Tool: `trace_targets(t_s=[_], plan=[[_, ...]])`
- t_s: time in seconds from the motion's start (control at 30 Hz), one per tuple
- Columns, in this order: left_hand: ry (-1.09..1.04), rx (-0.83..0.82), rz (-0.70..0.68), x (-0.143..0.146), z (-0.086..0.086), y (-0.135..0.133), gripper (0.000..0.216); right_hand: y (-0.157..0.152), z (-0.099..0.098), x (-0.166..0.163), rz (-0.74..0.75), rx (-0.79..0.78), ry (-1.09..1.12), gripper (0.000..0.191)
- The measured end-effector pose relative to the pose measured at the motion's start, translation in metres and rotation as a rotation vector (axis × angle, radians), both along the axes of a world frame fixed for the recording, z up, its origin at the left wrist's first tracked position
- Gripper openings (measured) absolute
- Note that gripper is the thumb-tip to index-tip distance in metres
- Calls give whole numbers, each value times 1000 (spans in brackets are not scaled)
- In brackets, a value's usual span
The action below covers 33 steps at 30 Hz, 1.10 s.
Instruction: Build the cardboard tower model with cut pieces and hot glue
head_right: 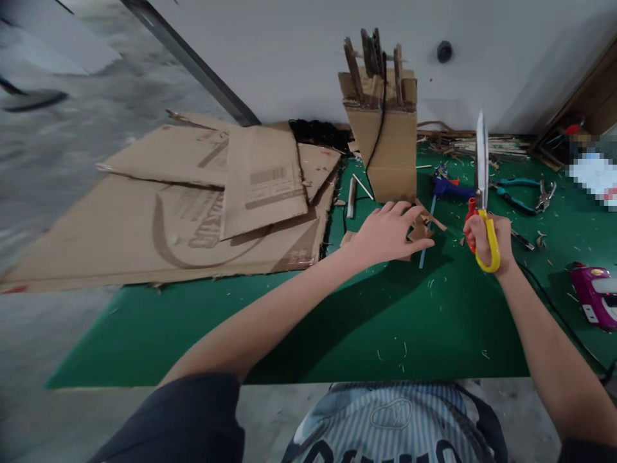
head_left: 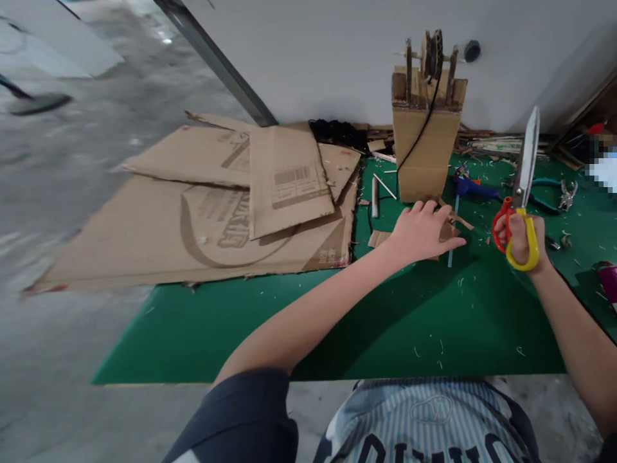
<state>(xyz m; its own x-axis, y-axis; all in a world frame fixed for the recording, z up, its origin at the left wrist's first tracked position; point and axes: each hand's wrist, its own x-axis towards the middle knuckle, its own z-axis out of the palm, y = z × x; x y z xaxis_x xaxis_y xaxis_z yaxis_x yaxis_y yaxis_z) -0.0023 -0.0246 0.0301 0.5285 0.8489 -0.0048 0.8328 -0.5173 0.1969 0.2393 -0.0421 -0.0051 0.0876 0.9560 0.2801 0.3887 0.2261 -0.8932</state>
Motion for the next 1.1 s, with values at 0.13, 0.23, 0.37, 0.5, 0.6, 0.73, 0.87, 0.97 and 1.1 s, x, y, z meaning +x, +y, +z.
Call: trace_targets(t_s=[0.13,0.23,0.37,0.5,0.6,0.73,0.87,0.97,1.1], plan=[[73,2,-27,20,-9,7,61,-1,-2,-12,-49,-52,86,71],[99,-18,-25,18,-8,10,70,-2,0,-14,-30,-60,88,70],[104,-91,-46,11,-3,16,65,-1,-3,-12,-5,-52,77,68],[112,-75,-37,19,-3,21,50,-1,-7,-13,-4,-42,79,67],[110,-35,-49,26,-1,21,37,0,-6,-15,-35,-39,90,68],[29,62,-43,24,8,16,37,2,-6,-13,-84,-35,102,69],[-57,199,-30,6,24,5,32,7,-9,-9,-107,-45,127,69],[-151,179,22,-20,36,-7,28,8,-10,-9,-108,-63,123,67],[-334,150,31,-73,42,-12,22,6,-7,-11,-81,-61,127,66]])
